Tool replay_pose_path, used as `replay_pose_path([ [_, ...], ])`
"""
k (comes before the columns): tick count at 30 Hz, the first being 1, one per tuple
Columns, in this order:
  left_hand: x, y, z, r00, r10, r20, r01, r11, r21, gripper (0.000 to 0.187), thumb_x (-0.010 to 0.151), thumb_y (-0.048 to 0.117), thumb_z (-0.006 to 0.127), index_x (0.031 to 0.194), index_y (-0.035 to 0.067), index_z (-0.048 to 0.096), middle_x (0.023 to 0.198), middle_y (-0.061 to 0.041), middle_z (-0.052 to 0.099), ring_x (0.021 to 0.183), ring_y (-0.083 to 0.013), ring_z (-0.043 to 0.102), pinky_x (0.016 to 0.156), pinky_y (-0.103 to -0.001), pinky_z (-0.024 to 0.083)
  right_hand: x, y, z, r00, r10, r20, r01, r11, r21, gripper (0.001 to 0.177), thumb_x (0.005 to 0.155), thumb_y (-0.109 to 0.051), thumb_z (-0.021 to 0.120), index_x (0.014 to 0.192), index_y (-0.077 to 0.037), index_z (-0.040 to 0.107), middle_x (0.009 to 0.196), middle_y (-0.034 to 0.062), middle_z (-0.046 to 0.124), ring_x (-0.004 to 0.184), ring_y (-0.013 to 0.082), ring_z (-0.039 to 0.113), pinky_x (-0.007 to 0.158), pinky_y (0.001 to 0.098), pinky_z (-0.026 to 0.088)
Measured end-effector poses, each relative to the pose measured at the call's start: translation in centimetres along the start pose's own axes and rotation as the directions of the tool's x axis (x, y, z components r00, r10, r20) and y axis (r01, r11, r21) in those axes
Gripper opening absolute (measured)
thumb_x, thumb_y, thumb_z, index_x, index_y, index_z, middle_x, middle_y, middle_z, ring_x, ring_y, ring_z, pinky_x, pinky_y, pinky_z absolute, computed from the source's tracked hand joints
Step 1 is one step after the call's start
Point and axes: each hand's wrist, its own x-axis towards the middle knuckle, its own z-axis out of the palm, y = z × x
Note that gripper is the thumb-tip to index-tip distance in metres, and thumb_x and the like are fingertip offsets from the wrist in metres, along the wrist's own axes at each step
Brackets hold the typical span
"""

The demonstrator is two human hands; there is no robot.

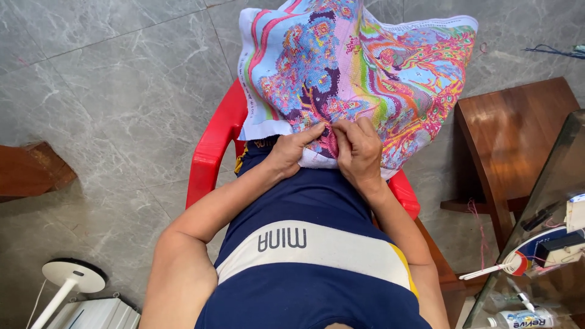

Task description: A person is performing cross-stitching on a colorful patterned fabric using a needle and thread.

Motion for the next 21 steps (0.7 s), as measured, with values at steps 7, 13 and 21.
replay_pose_path([
  [7, 0.4, 0.1, 0.0, 0.993, -0.114, 0.019, 0.115, 0.988, -0.103, 0.041, 0.080, 0.011, 0.087, 0.113, -0.007, 0.069, 0.097, -0.022, 0.075, 0.088, -0.0352, 0.075, 0.071, -0.047, 0.064, 1.0, -0.2, -1.0, 0.997, 0.026, 0.071, -0.036, 0.989, 0.141, 0.008, 0.100, -0.003, 0.071, 0.103, -0.009, 0.076, 0.075, 0.0096, 0.049, 0.070, 0.0339, 0.065, 0.066, 0.0376, 0.053],
  [13, 0.3, 0.2, 0.2, 0.990, -0.124, 0.067, 0.131, 0.984, -0.117, 0.040, 0.081, 0.012, 0.086, 0.112, -0.007, 0.069, 0.096, -0.022, 0.075, 0.086, -0.0367, 0.075, 0.069, -0.049, 0.065, 1.2, 0.1, -1.0, 0.994, 0.046, 0.099, -0.065, 0.979, 0.194, 0.007, 0.100, -0.002, 0.073, 0.102, -0.007, 0.077, 0.075, 0.0116, 0.051, 0.067, 0.0329, 0.064, 0.065, 0.0383, 0.051],
  [21, 0.7, -0.7, -0.2, 0.982, -0.129, 0.135, 0.143, 0.984, -0.101, 0.040, 0.082, 0.016, 0.085, 0.114, -0.003, 0.070, 0.097, -0.021, 0.076, 0.087, -0.0353, 0.075, 0.069, -0.049, 0.065, 2.0, -0.8, -1.2, 0.991, 0.095, 0.092, -0.113, 0.968, 0.224, 0.006, 0.095, -0.003, 0.079, 0.099, -0.008, 0.079, 0.072, 0.0124, 0.056, 0.065, 0.0294, 0.064, 0.062, 0.0376, 0.050],
])
